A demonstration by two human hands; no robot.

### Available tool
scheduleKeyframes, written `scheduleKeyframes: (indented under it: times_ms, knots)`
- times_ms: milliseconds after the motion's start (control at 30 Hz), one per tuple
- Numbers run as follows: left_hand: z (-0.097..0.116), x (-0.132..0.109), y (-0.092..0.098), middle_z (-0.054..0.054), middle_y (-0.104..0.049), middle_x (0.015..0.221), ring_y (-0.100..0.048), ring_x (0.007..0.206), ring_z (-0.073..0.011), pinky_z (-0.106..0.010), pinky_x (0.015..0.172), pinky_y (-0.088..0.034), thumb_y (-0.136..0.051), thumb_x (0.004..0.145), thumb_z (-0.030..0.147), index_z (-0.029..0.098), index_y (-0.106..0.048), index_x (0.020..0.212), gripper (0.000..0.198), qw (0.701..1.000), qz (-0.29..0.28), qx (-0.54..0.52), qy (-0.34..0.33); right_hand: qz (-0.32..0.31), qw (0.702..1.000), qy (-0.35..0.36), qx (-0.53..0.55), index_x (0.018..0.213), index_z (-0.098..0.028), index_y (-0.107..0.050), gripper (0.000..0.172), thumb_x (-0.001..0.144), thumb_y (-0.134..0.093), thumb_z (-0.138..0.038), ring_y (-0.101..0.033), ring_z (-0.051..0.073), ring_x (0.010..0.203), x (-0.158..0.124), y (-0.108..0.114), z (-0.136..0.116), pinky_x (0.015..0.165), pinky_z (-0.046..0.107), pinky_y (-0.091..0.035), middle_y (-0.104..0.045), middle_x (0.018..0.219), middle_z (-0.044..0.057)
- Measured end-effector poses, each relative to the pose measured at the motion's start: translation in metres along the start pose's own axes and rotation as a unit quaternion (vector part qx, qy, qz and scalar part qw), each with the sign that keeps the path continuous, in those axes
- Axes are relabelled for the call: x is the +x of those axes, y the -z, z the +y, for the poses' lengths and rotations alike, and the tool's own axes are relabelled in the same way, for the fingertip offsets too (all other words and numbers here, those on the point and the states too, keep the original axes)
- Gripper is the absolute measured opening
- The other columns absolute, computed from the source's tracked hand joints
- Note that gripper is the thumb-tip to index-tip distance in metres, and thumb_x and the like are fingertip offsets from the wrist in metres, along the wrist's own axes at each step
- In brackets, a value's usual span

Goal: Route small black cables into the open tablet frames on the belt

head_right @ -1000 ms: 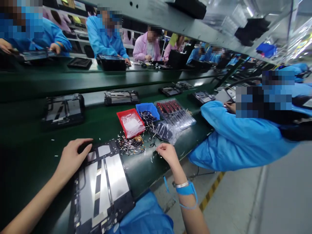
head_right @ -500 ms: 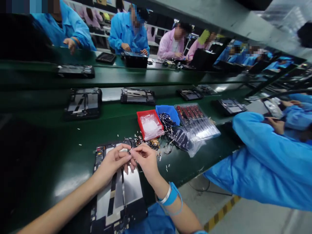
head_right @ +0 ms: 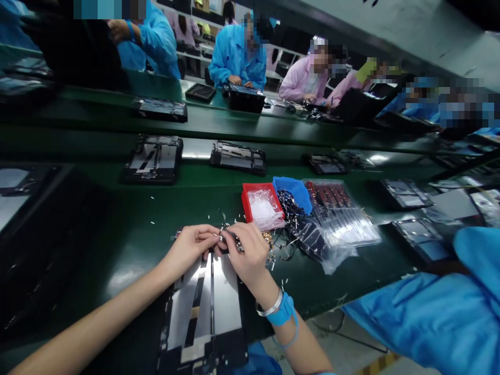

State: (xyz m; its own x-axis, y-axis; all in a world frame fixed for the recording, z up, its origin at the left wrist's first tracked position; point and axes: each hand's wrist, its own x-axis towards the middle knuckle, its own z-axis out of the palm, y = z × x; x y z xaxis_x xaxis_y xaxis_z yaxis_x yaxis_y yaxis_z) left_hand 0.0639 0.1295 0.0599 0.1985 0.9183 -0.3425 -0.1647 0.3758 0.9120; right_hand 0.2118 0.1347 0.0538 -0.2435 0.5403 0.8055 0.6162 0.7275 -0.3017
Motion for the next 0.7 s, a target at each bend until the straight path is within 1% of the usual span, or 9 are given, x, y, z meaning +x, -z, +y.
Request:
scheduleKeyframes:
  times_ms: [67, 133, 267, 333, 400, 500, 567, 633, 700]
  knots:
    - [0.0, 0.001, 0.001, -0.005, -0.065, 0.059, -0.053, 0.042, -0.0096, -0.015, 0.039, -0.036, -0.057, 0.075, 0.016, 0.009, -0.063, 0.078, 0.01, 1.0, -0.002, 0.0, 0.003, -0.022, 0.999, 0.034, -0.005, 0.088, -0.014, -0.064, 0.014, 0.08, -0.064, -0.002, -0.06, 0.016, 0.073, 0.002, -0.001, 0.002, 0.064, 0.029, -0.053, -0.068, 0.08, 0.008]
    - [-0.002, 0.002, 0.002, -0.004, -0.062, 0.055, -0.051, 0.041, -0.0088, -0.015, 0.038, -0.034, -0.056, 0.075, 0.016, 0.009, -0.064, 0.078, 0.011, 1.0, -0.01, 0.008, -0.018, -0.051, 0.997, 0.058, -0.015, 0.088, -0.014, -0.065, 0.012, 0.082, -0.062, -0.004, -0.06, 0.017, 0.075, 0.003, -0.003, 0.004, 0.064, 0.03, -0.053, -0.069, 0.081, 0.009]
    - [-0.005, 0.003, 0.005, -0.003, -0.062, 0.058, -0.056, 0.049, -0.0092, -0.014, 0.039, -0.033, -0.057, 0.074, 0.018, 0.011, -0.067, 0.077, 0.013, 0.996, -0.024, 0.025, -0.083, -0.071, 0.996, 0.051, 0.008, 0.083, -0.013, -0.065, 0.009, 0.082, -0.061, -0.005, -0.059, 0.017, 0.074, 0.004, -0.005, 0.006, 0.064, 0.03, -0.052, -0.069, 0.077, 0.008]
    - [-0.005, 0.004, 0.007, -0.004, -0.063, 0.062, -0.058, 0.051, -0.0096, -0.014, 0.039, -0.033, -0.058, 0.074, 0.02, 0.01, -0.067, 0.078, 0.014, 0.995, -0.03, 0.027, -0.088, -0.07, 0.996, 0.042, 0.027, 0.082, -0.014, -0.063, 0.009, 0.083, -0.06, -0.005, -0.059, 0.016, 0.073, 0.007, -0.004, 0.011, 0.064, 0.029, -0.052, -0.068, 0.075, 0.007]
    - [-0.005, 0.005, 0.009, -0.006, -0.065, 0.065, -0.06, 0.052, -0.0115, -0.014, 0.037, -0.033, -0.059, 0.074, 0.023, 0.009, -0.066, 0.082, 0.018, 0.997, -0.03, 0.022, -0.066, -0.045, 0.998, 0.039, 0.004, 0.08, -0.015, -0.063, 0.009, 0.083, -0.059, -0.007, -0.06, 0.014, 0.069, 0.011, -0.001, 0.023, 0.063, 0.027, -0.051, -0.068, 0.073, 0.005]
    - [-0.002, 0.006, 0.011, -0.01, -0.068, 0.073, -0.064, 0.056, -0.0158, -0.016, 0.037, -0.039, -0.06, 0.075, 0.026, 0.007, -0.062, 0.094, 0.027, 1.0, -0.009, -0.001, -0.029, 0.027, 0.991, 0.012, -0.133, 0.077, -0.016, -0.064, 0.013, 0.086, -0.056, -0.01, -0.056, 0.013, 0.058, 0.016, 0.004, 0.046, 0.056, 0.027, -0.046, -0.066, 0.064, 0.003]
    - [-0.001, 0.007, 0.011, -0.012, -0.069, 0.078, -0.066, 0.06, -0.0175, -0.018, 0.04, -0.044, -0.058, 0.076, 0.024, 0.007, -0.057, 0.103, 0.032, 1.0, 0.01, -0.013, -0.022, 0.052, 0.982, -0.007, -0.182, 0.083, -0.015, -0.066, 0.015, 0.088, -0.052, -0.011, -0.058, 0.016, 0.061, 0.016, 0.004, 0.053, 0.058, 0.029, -0.047, -0.068, 0.07, 0.005]
    - [0.0, 0.007, 0.011, -0.012, -0.069, 0.08, -0.067, 0.064, -0.0186, -0.019, 0.042, -0.047, -0.056, 0.076, 0.021, 0.007, -0.053, 0.109, 0.035, 0.999, 0.019, -0.016, -0.022, 0.034, 0.99, 0.002, -0.14, 0.089, -0.016, -0.067, 0.016, 0.088, -0.052, -0.01, -0.062, 0.017, 0.072, 0.011, 0.001, 0.047, 0.066, 0.031, -0.05, -0.071, 0.081, 0.007]
    - [-0.001, 0.006, 0.009, -0.009, -0.068, 0.077, -0.066, 0.06, -0.0174, -0.02, 0.043, -0.048, -0.056, 0.076, 0.02, 0.008, -0.05, 0.111, 0.038, 0.999, 0.013, -0.013, -0.034, -0.017, 0.997, 0.037, -0.058, 0.09, -0.016, -0.068, 0.015, 0.087, -0.055, -0.008, -0.061, 0.017, 0.077, 0.005, -0.005, 0.032, 0.069, 0.03, -0.052, -0.071, 0.083, 0.007]
